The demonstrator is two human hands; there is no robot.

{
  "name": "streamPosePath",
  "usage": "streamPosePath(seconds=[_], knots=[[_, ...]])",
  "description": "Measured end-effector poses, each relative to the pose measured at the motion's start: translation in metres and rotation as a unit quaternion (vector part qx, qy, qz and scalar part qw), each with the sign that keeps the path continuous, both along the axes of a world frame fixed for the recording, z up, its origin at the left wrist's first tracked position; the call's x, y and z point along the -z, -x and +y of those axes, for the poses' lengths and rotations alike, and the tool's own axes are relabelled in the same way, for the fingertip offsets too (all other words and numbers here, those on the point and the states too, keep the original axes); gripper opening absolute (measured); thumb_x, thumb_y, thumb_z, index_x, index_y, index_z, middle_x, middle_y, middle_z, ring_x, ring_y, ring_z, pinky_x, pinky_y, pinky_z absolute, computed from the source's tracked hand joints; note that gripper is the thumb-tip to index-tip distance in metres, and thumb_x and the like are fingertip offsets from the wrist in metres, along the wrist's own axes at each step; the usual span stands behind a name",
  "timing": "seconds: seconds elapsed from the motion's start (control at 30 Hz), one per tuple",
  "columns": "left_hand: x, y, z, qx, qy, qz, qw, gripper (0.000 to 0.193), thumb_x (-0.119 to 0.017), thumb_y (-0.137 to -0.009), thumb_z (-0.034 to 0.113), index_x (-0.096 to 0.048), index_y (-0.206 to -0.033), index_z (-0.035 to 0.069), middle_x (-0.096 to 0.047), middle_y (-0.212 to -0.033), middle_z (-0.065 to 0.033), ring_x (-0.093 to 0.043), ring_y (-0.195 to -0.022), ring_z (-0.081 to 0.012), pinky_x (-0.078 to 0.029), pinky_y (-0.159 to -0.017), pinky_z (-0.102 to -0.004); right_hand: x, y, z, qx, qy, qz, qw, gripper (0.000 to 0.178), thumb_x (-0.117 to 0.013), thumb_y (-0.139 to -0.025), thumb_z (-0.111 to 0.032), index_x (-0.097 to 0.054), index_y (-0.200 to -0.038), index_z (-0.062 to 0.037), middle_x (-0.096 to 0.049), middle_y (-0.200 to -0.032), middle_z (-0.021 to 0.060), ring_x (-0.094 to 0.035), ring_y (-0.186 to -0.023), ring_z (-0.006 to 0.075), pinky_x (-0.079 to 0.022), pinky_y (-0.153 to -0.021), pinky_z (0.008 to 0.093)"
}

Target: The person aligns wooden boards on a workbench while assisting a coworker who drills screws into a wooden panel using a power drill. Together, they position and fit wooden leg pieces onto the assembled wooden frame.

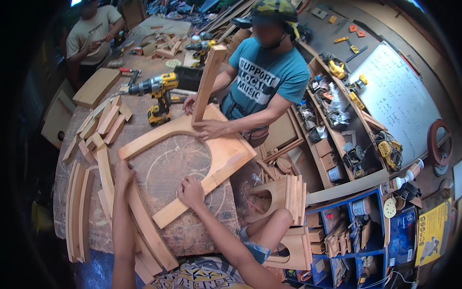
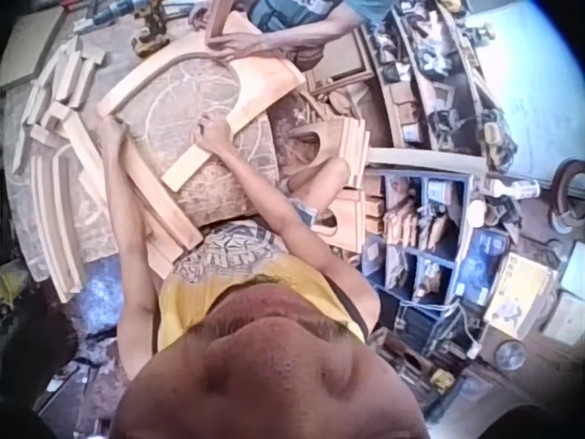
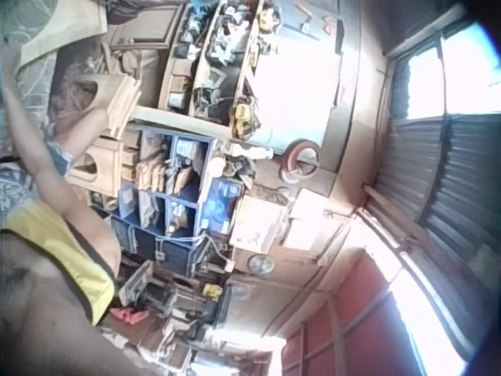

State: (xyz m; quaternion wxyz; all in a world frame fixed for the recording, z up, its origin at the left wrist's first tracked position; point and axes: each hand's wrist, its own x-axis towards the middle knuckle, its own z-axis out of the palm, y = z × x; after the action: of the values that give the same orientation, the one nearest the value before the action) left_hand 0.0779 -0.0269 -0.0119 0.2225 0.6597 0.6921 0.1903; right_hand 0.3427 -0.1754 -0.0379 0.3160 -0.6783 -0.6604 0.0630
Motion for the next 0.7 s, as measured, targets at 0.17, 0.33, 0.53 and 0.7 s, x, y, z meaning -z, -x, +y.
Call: streamPosePath(seconds=[0.17, 0.33, 0.53, 0.7], knots=[[0.003, 0.007, 0.002, 0.009, -0.029, 0.033, 0.999, 0.024, -0.067, -0.071, 0.006, -0.069, -0.094, -0.002, -0.069, -0.099, -0.0267, -0.067, -0.098, -0.0417, -0.053, -0.085, -0.0496, 0.001, 0.004, 0.0, -0.012, -0.03, 0.004, 0.999, 0.017, -0.062, -0.078, -0.017, -0.069, -0.084, -0.0024, -0.065, -0.103, 0.0158, -0.06, -0.095, 0.0344, -0.048, -0.086, 0.0457], [-0.016, -0.003, -0.002, 0.04, 0.026, 0.084, 0.995, 0.024, -0.069, -0.069, 0.008, -0.066, -0.09, -0.005, -0.068, -0.097, -0.0287, -0.066, -0.096, -0.0436, -0.053, -0.085, -0.0499, 0.004, 0.001, -0.001, -0.001, -0.024, 0.001, 1.0, 0.015, -0.064, -0.079, -0.015, -0.072, -0.084, -0.004, -0.067, -0.107, 0.0161, -0.061, -0.101, 0.0341, -0.048, -0.09, 0.044], [-0.005, 0.005, 0.0, 0.016, 0.015, 0.037, 0.999, 0.025, -0.07, -0.067, 0.005, -0.065, -0.089, -0.006, -0.067, -0.096, -0.0297, -0.066, -0.096, -0.0443, -0.053, -0.086, -0.0493, 0.006, 0.005, 0.001, -0.001, -0.027, -0.003, 1.0, 0.015, -0.064, -0.078, -0.016, -0.072, -0.084, -0.004, -0.067, -0.105, 0.0153, -0.061, -0.1, 0.0335, -0.048, -0.09, 0.0432], [-0.004, 0.001, 0.005, 0.006, 0.018, 0.055, 0.998, 0.025, -0.071, -0.067, 0.005, -0.064, -0.089, -0.006, -0.068, -0.097, -0.029, -0.066, -0.096, -0.0436, -0.053, -0.086, -0.0489, 0.004, 0.005, 0.002, 0.004, -0.035, -0.015, 0.999, 0.015, -0.064, -0.078, -0.015, -0.072, -0.083, -0.0035, -0.067, -0.105, 0.0144, -0.061, -0.099, 0.0329, -0.048, -0.089, 0.0425]])
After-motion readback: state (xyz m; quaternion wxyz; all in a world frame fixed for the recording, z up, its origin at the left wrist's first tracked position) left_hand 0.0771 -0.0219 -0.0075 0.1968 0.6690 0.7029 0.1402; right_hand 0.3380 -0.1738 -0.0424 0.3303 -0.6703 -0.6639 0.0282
